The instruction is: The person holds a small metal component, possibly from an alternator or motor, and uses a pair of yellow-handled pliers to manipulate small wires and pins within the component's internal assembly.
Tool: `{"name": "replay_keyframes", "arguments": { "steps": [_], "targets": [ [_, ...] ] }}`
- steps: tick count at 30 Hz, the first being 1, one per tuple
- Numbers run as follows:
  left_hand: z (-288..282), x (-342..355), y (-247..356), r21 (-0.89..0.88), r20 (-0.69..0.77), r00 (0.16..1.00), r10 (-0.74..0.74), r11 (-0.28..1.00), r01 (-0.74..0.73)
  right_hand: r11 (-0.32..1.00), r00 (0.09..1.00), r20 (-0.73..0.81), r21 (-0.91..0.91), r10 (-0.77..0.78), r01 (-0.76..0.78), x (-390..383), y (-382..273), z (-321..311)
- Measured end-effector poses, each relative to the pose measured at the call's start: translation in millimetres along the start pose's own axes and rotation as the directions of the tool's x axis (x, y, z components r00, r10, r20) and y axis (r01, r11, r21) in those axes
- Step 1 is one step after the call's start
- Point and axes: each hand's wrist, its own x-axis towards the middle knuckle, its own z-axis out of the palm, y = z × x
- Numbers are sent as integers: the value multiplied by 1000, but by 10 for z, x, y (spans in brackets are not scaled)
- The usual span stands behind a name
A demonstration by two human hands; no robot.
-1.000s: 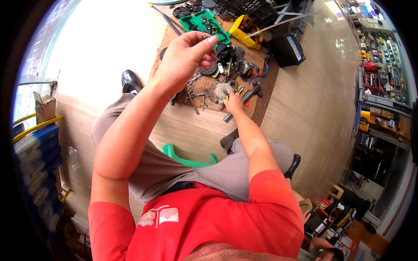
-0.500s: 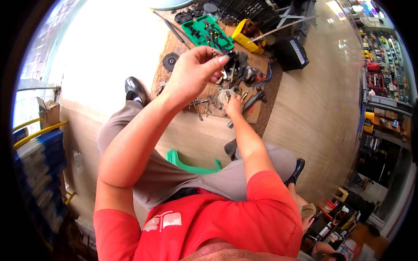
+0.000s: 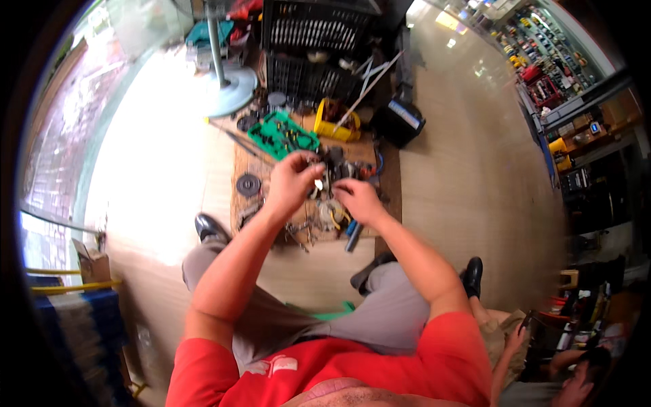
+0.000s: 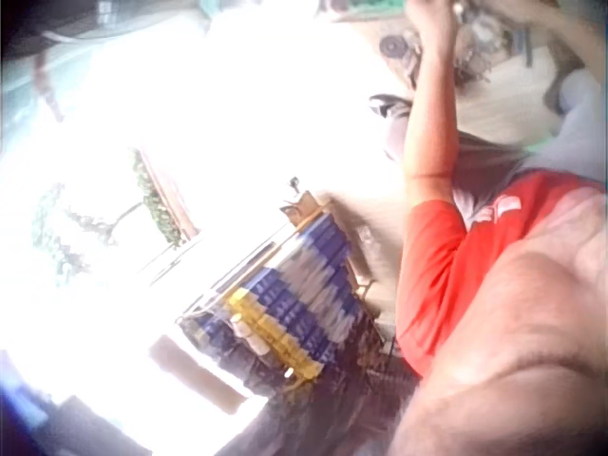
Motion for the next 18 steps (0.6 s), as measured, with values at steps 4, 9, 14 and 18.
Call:
{"name": "replay_keyframes", "arguments": {
  "steps": [4,9,14,18],
  "targets": [
    [118,-151,35,359,89,989,116,923,-141,879,991,58,458,121,-134,-413,-248,-270],
    [236,-370,-2,553,192,977,92,813,-185,818,1000,20,574,23,-30,-440,-186,-56],
    [320,-398,-59,632,246,951,186,714,-303,844,999,32,536,25,-38,-503,-157,10],
    [322,-416,-69,699,263,943,204,633,-332,899,988,-129,416,-90,136,-419,-95,92]
  ]
}}
